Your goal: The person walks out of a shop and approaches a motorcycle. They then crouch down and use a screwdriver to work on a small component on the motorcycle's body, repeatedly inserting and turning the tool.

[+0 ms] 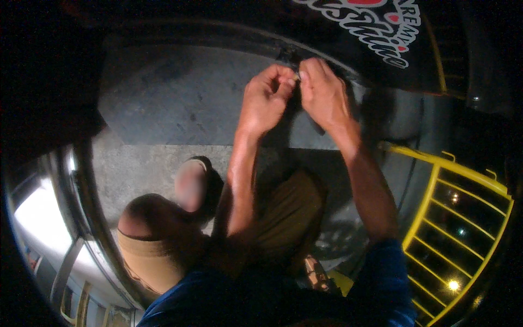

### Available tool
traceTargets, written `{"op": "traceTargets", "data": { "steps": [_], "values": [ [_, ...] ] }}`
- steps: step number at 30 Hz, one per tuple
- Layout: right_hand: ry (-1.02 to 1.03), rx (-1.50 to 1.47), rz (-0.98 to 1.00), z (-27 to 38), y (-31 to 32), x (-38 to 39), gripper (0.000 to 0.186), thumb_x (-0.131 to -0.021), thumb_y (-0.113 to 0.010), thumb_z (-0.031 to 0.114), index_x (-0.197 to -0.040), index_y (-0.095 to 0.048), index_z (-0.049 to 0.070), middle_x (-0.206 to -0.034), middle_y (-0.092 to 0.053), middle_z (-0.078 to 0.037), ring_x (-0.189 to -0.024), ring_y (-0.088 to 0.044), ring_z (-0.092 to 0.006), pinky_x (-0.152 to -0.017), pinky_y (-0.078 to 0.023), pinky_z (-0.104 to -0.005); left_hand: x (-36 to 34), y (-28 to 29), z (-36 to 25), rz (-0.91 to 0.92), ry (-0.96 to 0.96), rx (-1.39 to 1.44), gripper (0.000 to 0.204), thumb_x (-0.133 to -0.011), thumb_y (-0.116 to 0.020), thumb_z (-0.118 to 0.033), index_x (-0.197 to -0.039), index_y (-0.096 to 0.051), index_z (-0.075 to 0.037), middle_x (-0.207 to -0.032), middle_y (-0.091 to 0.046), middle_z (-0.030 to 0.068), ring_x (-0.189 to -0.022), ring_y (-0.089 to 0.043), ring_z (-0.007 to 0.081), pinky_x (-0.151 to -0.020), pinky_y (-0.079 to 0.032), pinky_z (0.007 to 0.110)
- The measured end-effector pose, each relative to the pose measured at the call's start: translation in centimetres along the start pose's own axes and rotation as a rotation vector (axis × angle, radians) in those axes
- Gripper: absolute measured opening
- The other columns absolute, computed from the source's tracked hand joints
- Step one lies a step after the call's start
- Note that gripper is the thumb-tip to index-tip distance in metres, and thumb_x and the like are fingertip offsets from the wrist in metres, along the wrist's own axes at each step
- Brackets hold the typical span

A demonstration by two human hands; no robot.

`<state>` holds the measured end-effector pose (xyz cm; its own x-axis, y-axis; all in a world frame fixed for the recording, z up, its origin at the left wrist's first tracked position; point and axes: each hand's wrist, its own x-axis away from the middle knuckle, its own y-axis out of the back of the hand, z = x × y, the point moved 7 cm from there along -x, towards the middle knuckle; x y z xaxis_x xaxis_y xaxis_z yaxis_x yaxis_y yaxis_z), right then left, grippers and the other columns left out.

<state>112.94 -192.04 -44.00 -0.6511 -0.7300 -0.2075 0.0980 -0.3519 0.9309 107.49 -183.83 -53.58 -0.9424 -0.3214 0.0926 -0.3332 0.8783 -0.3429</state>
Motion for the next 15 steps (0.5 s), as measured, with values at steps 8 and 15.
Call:
{"op": "traceTargets", "data": {
  "steps": [8,15],
  "values": [
    [-0.058,-0.031,-0.027,-0.3,-0.2,-0.7,0.008,-0.089,-0.055,0.006,-0.095,-0.05,0.003,-0.091,-0.058,-0.023,-0.083,-0.058,-0.0473,-0.068,-0.047,-0.052,-0.2,-0.1,-0.7,-0.016,-0.036,0.014,0.004,-0.095,-0.059,-0.009,-0.096,-0.06,-0.005,-0.085,-0.058,-0.0037,-0.075,-0.051,0.0069,-0.07,-0.043,0.023],
    [-0.136,-0.129,-0.086,-0.5,0.9,-0.3,0.007,-0.09,-0.055,0.005,-0.095,-0.053,0.002,-0.086,-0.059,-0.02,-0.078,-0.06,-0.0423,-0.068,-0.048,-0.0468,-0.2,-0.1,-0.4,-0.05,0.007,0.198,0.007,-0.093,-0.061,-0.009,-0.096,-0.063,-0.002,-0.086,-0.061,-0.0018,-0.077,-0.054,0.0073,-0.073,-0.044,0.024]
  ]
}}
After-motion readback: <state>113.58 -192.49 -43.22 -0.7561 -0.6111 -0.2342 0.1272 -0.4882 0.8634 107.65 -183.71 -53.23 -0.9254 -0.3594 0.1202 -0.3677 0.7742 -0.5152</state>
